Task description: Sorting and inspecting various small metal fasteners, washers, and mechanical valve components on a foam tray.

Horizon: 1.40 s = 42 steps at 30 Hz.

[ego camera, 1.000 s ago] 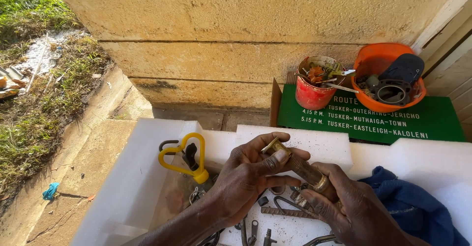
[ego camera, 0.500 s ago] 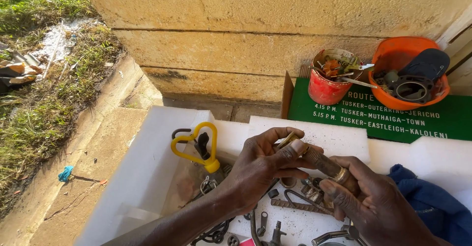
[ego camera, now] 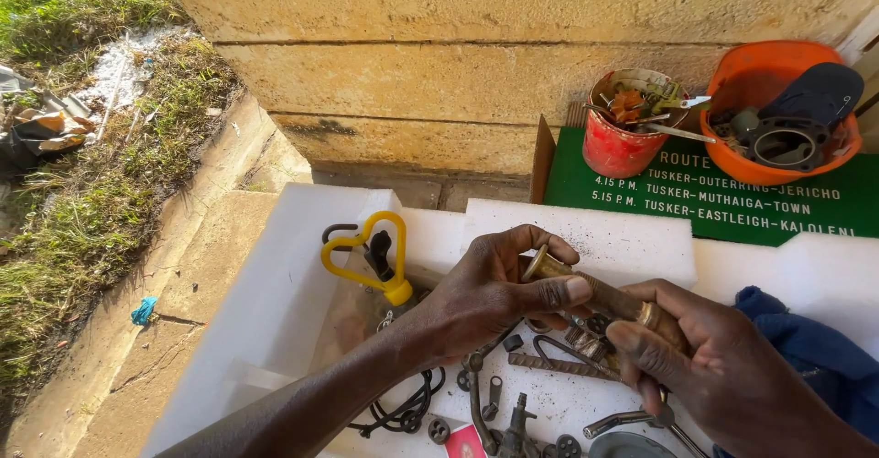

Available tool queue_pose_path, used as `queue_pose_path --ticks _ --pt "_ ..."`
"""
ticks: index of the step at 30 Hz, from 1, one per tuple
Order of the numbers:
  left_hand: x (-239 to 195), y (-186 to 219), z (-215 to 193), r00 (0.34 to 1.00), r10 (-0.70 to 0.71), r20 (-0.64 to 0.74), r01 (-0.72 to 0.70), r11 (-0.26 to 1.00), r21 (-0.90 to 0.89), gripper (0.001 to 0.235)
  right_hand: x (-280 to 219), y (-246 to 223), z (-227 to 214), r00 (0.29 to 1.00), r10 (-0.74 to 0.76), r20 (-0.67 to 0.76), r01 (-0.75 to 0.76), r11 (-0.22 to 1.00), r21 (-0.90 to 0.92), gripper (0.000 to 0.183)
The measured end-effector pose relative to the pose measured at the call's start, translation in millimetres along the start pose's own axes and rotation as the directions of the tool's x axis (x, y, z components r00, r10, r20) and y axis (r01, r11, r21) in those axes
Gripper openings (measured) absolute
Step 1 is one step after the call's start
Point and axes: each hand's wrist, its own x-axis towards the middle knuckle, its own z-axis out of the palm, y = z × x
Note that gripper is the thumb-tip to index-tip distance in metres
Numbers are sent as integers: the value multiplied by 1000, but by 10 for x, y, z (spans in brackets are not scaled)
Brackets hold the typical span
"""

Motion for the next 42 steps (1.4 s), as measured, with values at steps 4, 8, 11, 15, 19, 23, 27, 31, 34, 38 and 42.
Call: queue_pose_path --ticks 4,8,11,15,19,23,27,31,34,38,42 --pt "-13 55 25 999 -32 -39 34 997 65 34 109 170 -111 938 -347 -19 256 727 -637 48" --pt "-74 230 114 998 -69 0 68 979 191 42 76 -15 -47 957 -280 -77 184 790 -584 47" --pt "-111 244 116 996 -75 40 73 995 61 29 119 51 -71 996 81 31 -85 980 180 41" --pt "-105 219 60 996 -34 87 20 988 152 25 157 195 -167 957 19 291 -147 892 427 45" --pt "-90 219 14 996 -33 84 19 986 165 31 235 239 -235 994 56 93 -63 995 74 86" --pt "-51 242 -72 999 14 43 -20 990 139 35 264 105 -276 998 54 -9 -53 997 55 27" --pt "-26 258 -86 996 9 -88 -5 999 41 20 298 82 -319 998 -56 -8 53 969 -240 22" --pt "-38 213 -116 989 -39 -141 44 998 36 21 446 428 -346 959 -265 96 249 633 -733 46" --pt "-28 209 -132 967 -116 -226 118 993 -4 23 517 427 -136 914 -389 118 312 484 -818 29" --pt "1 204 -198 954 -77 -290 103 992 75 14 616 424 76 897 -415 152 322 380 -867 20" --pt "-5 184 -230 947 -67 -314 99 991 86 8 758 589 252 880 -418 227 308 137 -941 17"
